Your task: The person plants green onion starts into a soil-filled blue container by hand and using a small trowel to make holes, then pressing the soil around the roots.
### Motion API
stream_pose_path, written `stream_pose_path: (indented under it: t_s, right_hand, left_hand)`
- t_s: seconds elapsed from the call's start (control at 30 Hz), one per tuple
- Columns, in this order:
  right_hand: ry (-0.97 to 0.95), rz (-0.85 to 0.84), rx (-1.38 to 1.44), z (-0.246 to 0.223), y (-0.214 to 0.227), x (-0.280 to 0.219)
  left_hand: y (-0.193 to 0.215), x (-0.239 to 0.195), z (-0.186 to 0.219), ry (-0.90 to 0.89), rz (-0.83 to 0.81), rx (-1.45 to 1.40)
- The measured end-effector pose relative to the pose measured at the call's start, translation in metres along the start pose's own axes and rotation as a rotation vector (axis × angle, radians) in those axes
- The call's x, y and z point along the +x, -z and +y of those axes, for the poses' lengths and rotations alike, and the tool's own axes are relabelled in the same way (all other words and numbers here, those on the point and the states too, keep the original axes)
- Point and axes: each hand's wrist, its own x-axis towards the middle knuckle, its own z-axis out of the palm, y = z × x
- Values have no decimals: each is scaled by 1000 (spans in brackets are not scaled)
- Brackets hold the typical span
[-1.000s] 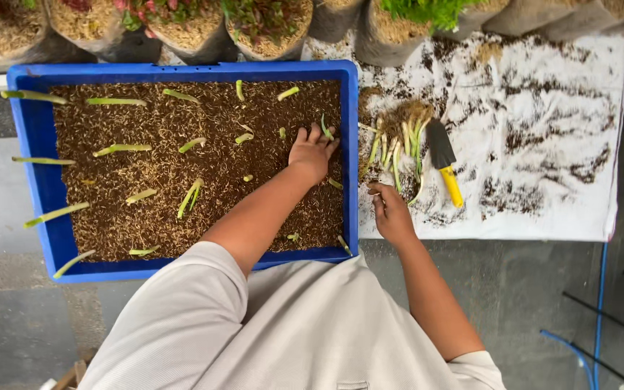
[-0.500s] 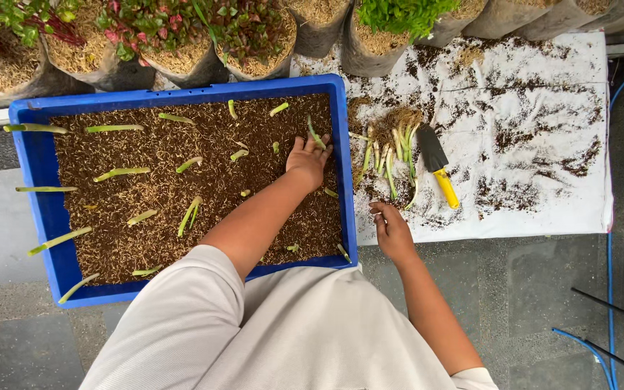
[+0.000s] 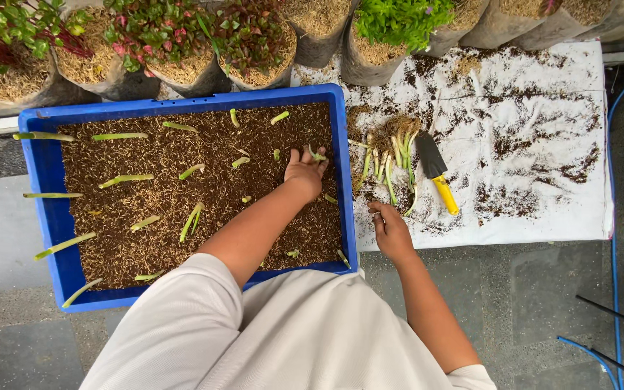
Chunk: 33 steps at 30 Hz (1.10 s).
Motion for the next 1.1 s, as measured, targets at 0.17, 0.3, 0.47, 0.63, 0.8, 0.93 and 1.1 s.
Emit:
stream_pose_path:
  t_s: [0.17,0.3,0.47,0.63,0.8,0.93,1.1]
  right_hand:
    - [20,-16,14,-3,-9,6]
    - [41,-35,7,-8,-10,5]
    - [56,-25,20,-1,-13,7]
    - [87,-3,16,17,-24,9]
    - [120,69,-59,58,-30,17]
    - [168,163,-212,87,-30,26]
    - [104,235,-259,141,-30,49]
  left_hand:
    - [-4,4,0,17,0,8]
    - [3,-28,1,-26,4,-16]
    - [21,-53,6,-15,-54,-21]
    - [9,-25,5,3,-77,-15]
    - [2,-42,-3,-76,166,-242]
    - [-3,-73,4,-95,348,-367]
    - [-24,-92,22,-43,602,-659]
